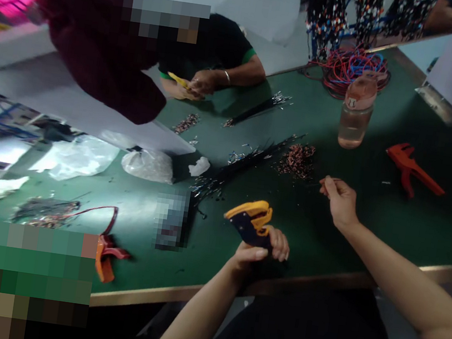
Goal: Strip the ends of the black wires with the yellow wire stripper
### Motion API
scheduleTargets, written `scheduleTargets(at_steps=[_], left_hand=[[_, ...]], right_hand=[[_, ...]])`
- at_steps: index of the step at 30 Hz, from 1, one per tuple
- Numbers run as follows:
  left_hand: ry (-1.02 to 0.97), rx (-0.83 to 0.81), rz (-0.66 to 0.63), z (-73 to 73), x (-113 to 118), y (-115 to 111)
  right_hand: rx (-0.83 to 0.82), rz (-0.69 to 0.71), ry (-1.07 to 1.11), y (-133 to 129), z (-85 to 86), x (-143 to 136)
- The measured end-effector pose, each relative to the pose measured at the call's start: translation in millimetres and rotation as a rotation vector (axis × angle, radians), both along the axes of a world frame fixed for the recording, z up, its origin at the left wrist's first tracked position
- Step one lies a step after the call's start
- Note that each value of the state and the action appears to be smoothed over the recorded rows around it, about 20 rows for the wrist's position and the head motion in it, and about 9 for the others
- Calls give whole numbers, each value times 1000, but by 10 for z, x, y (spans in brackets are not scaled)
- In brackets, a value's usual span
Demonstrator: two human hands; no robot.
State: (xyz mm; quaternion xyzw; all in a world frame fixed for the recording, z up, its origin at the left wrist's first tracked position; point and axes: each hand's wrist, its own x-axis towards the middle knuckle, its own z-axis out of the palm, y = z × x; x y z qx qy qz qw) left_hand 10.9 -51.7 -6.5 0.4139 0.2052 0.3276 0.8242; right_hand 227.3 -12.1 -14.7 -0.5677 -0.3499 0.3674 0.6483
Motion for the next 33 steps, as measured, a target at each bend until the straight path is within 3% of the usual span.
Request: scheduleTargets(at_steps=[8,13,18,23,33], left_hand=[[58,-111,162,93,-11,50],[75,-126,193,41,-9,80],[104,-116,119,-49,-32,132],[152,-97,63,-34,-49,96],[160,-77,-79,-145,-44,104]], right_hand=[[32,132,-72,-109,72,-84],[32,166,-52,-119,89,-83],[11,195,32,-127,76,-93],[-9,258,103,-148,77,-135],[-22,329,89,-181,105,-158]])
